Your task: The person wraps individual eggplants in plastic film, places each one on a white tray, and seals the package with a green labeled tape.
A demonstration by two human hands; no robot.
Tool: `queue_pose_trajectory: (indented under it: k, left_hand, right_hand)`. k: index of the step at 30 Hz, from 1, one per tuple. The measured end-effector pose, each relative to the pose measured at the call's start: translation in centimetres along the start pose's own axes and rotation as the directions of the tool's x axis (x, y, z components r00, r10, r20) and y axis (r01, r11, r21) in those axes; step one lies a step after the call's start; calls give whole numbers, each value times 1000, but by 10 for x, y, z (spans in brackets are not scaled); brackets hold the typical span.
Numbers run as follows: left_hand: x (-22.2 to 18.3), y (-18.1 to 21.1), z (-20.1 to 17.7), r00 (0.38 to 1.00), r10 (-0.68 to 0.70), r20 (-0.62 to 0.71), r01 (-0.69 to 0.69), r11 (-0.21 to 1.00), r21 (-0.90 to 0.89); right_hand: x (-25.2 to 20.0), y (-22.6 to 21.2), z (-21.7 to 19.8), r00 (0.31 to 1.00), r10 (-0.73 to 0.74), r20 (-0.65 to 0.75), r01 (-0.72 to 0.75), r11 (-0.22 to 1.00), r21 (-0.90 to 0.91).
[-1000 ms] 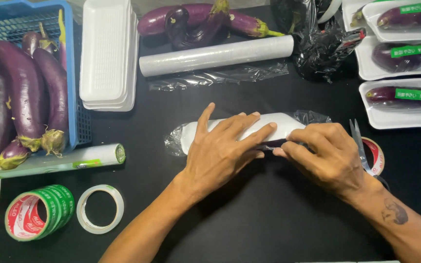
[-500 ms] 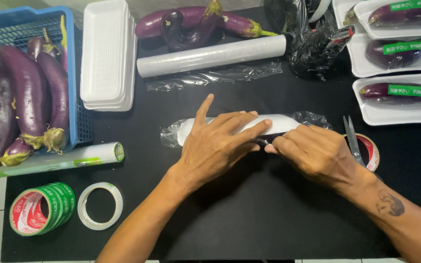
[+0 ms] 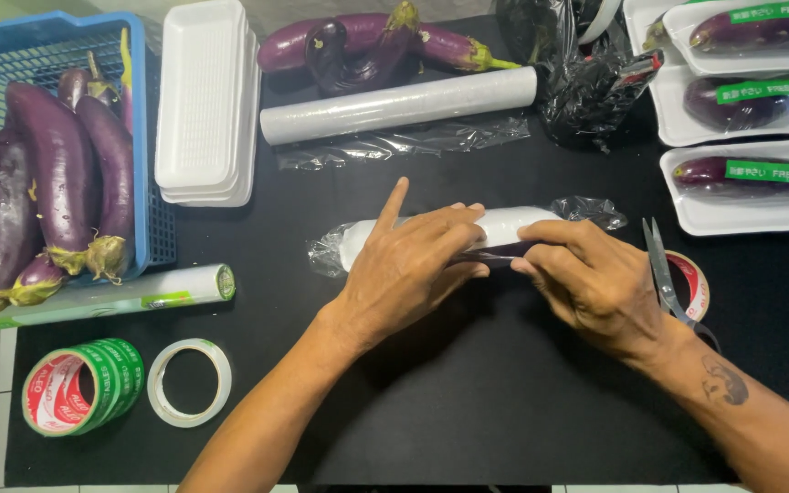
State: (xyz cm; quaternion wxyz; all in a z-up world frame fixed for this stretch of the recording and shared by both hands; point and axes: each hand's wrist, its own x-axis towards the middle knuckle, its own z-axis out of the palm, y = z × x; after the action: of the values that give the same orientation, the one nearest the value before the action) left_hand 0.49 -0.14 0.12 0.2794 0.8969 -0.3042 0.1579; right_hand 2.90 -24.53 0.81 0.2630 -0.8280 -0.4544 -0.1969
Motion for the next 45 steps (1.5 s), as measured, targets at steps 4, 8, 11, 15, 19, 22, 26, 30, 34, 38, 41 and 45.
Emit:
queue_pose_trajectory:
  k: [4,8,11,15,19,22,26,30,34,38,41,45]
  left_hand:
    - [-1,-1,0,1000,9,12,-9,1000,-30]
    - [-1,2,-1,1000,-1,7,1,997,-80]
    - [-2,4,0,1000,-26,-1,26,995,-96]
    - [-3,1,10,996,-46,-73,43,998,-51]
    - [-1,6,3,993,-91,-70,84,992,-99]
    - [4,10,-2,987,-153,-44,144,977,-159]
    - [8,12,-3,970,-241,-42,232,960,-159]
    - [12,13,-2,938,-344,-44,330,924,-192]
    - [14,5,-5,905,-422,47,421,876,-235]
    - [8,-6,-9,928,-330,173,364,900,-239]
    - [10,-5,-10,976,-169,138,194,960,-200]
    - [14,1,-1,958,-234,165,241,970,-24]
  right_hand:
    - [2,-4,-2,999,40,-11,-39,999,29]
    - [3,-5,-3,999,38,9,-38,999,13]
    - [3,-6,-3,999,42,8,-43,999,18]
    - [2,-4,-4,999,45,20,-45,999,-14]
    - [5,-5,-6,999,35,25,-34,999,-15]
    - [7,-7,-7,998,40,40,-39,999,-24]
    - [13,-11,-7,993,106,42,-104,993,-50]
    - [22,-19,-9,972,225,65,-216,969,-117]
    - [25,-23,-9,899,408,156,-378,906,-192]
    - [30,-25,-11,741,555,379,-451,828,-332]
    - [30,-23,-10,757,541,366,-430,835,-344]
    - [34,-17,-18,721,568,397,-479,823,-307]
